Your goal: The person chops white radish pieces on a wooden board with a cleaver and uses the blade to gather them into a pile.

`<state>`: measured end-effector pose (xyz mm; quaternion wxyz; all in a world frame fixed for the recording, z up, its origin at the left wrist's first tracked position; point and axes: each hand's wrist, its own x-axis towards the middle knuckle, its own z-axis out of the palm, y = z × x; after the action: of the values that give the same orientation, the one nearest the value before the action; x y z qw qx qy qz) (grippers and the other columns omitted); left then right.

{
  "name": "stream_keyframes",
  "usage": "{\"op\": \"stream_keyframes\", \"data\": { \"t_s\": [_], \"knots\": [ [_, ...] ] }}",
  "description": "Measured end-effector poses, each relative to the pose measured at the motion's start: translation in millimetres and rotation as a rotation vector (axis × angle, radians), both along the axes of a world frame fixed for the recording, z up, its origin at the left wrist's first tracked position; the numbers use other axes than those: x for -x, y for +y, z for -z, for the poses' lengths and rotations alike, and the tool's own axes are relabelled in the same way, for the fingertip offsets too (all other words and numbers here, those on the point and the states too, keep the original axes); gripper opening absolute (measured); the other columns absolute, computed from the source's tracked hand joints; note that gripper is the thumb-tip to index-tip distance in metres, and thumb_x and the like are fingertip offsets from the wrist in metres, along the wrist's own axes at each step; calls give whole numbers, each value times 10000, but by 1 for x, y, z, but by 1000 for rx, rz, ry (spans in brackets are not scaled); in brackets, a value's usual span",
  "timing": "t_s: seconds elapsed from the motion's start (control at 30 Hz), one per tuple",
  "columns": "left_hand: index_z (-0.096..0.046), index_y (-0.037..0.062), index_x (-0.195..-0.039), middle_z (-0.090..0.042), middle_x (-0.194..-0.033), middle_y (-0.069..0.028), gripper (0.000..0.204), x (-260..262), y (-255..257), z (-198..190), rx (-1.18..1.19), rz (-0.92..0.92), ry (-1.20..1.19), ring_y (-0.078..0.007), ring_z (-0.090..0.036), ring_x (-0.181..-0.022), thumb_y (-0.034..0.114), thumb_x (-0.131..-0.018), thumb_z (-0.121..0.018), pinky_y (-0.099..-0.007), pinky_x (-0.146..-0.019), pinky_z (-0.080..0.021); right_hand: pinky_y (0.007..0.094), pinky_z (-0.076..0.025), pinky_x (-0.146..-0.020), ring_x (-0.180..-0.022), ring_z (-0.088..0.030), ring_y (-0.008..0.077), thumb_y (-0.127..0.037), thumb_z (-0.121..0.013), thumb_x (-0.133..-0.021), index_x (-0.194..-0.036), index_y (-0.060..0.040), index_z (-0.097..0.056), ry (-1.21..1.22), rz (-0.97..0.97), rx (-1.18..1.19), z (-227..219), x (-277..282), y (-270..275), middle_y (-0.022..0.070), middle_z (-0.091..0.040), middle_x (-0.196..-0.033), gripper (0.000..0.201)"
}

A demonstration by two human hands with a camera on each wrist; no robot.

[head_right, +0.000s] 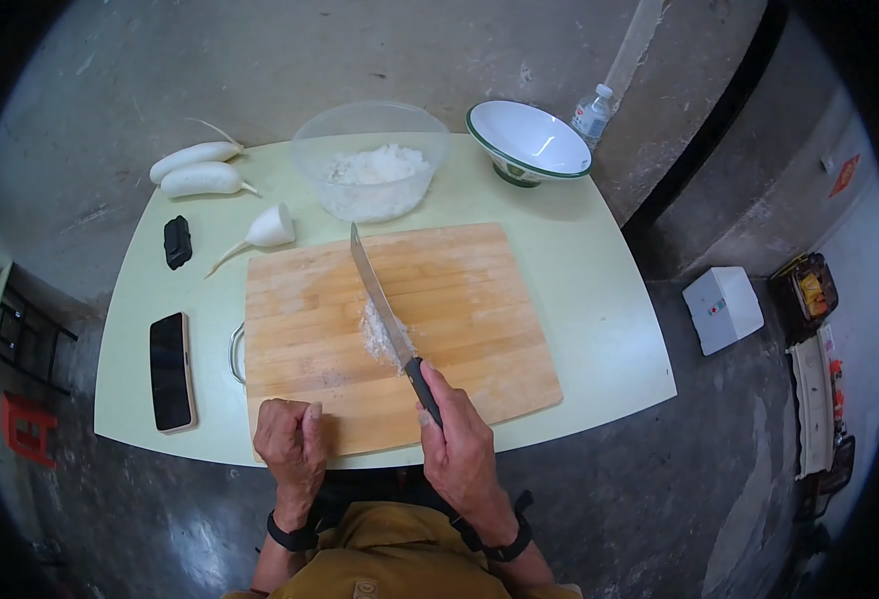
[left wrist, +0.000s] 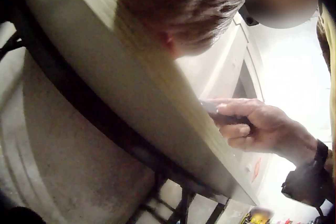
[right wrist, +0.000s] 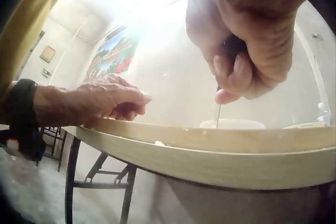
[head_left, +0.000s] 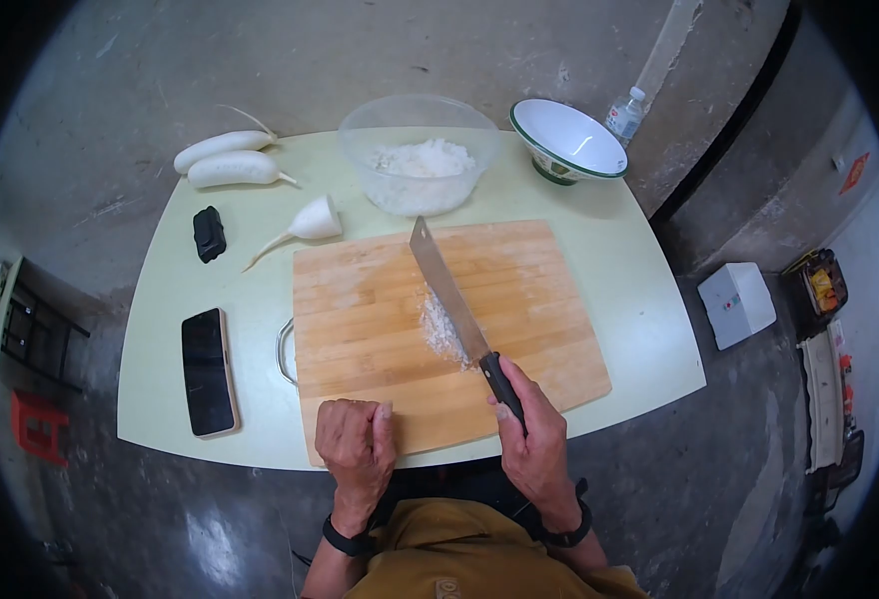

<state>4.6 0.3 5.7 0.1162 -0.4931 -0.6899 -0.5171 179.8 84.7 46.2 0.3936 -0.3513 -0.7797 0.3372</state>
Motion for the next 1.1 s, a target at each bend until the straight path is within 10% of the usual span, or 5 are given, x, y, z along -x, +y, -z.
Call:
{"op": "stream_keyframes", "data": {
  "t_s": [1.1],
  "knots": [
    [-594,27,-767,-522,-683,-114,144,-1,2,0,65,-7,13,-309,-505,-654,42,-814,-729,-406,-603,-405,342,-533,-825,-930,-675,257,46,-570,-919,-1367,16,-518,-20,-21,11,-8,-4,-1,193,-662,-1069,452]
  ]
}}
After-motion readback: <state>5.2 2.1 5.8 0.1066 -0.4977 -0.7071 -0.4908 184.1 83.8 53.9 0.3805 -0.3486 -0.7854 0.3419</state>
